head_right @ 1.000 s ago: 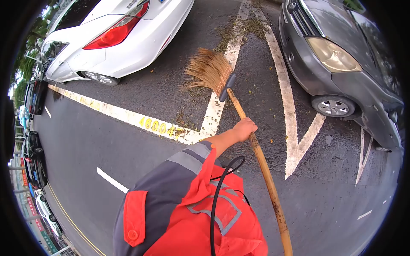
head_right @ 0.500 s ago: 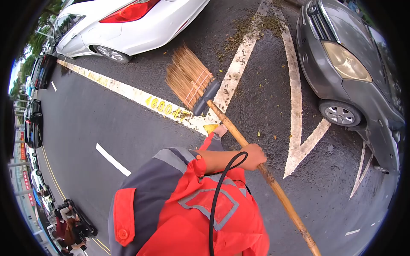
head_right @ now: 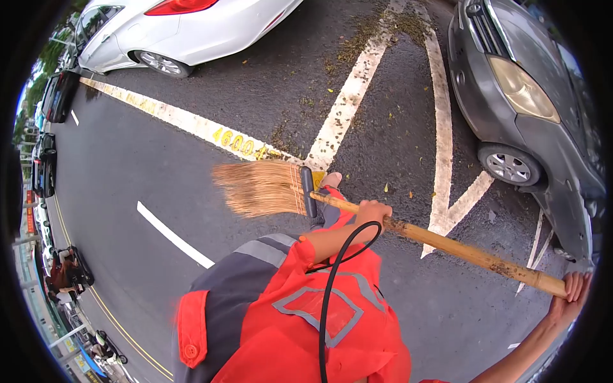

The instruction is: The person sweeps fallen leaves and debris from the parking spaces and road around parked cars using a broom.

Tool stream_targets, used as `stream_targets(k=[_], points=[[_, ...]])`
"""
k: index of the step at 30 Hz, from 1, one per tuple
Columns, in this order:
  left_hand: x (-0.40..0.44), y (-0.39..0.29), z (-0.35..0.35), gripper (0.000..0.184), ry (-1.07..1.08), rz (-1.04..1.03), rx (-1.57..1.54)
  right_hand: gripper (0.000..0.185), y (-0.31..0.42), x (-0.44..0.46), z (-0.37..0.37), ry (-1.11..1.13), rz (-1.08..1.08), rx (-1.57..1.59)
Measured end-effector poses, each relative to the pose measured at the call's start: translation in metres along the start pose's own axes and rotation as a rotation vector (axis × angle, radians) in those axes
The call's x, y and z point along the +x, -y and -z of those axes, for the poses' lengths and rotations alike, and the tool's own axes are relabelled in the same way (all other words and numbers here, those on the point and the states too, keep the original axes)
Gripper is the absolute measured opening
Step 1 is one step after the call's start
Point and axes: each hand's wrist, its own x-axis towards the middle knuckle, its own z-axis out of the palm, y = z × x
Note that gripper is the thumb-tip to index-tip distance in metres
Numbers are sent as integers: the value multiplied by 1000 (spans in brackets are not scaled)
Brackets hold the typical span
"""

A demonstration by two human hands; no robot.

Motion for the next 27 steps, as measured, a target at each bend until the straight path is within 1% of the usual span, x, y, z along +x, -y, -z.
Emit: stream_targets(k=[2,3,4,6,7,8,9,10,11,12,13,15,16,18,20,21,22,23,25,26,27], points=[[16,-25,-10,13,-71,-95,-49,32,38,-40,-10,43,46,-29],[25,-36,-15,14,-99,-152,-65,31,53,-60,-14,86,124,-47],[33,-44,-19,15,-122,-206,-80,29,59,-82,-17,52,212,-44],[50,-57,-21,14,-110,-239,-88,25,71,-126,-23,-21,388,-48],[60,-61,-22,14,-132,-278,-80,24,29,-130,-95,-483,662,-127],[68,-63,-23,13,-152,-317,-70,24,8,-151,-122,-491,672,-130],[77,-65,-22,11,-171,-326,-47,31,-7,-165,-130,-614,676,-179],[85,-63,-22,9,-192,-337,-20,41,-1,-196,-95,-242,476,-125],[95,-59,-21,11,-211,-361,-39,42,-15,-211,-93,-329,538,-108],[104,-57,-16,11,-204,-370,22,43,-35,-225,-101,-415,602,-89],[113,-52,-14,11,-215,-404,55,43,-51,-237,-104,-419,613,-89],[126,-51,-3,13,-229,-448,94,42,-73,-252,-106,-476,735,-70],[130,-54,7,14,-200,-491,135,42,-77,-257,-102,-477,742,-59],[131,-65,24,14,-177,-538,186,40,-77,-273,-85,-582,789,-25],[121,-83,37,16,-61,-647,144,38,-58,-286,-59,-618,820,-1],[113,-89,38,17,-64,-700,138,38,-45,-293,-46,-663,833,30],[104,-98,42,16,-7,-717,152,38,-32,-296,-35,-708,845,62],[93,-106,52,15,79,-726,189,38,-20,-298,-24,-703,845,78],[70,-111,59,15,182,-735,212,37,0,-297,-3,-777,784,138],[60,-109,62,15,234,-739,210,37,5,-290,9,-778,784,148],[49,-107,68,15,296,-711,195,36,11,-282,21,-754,703,176]])
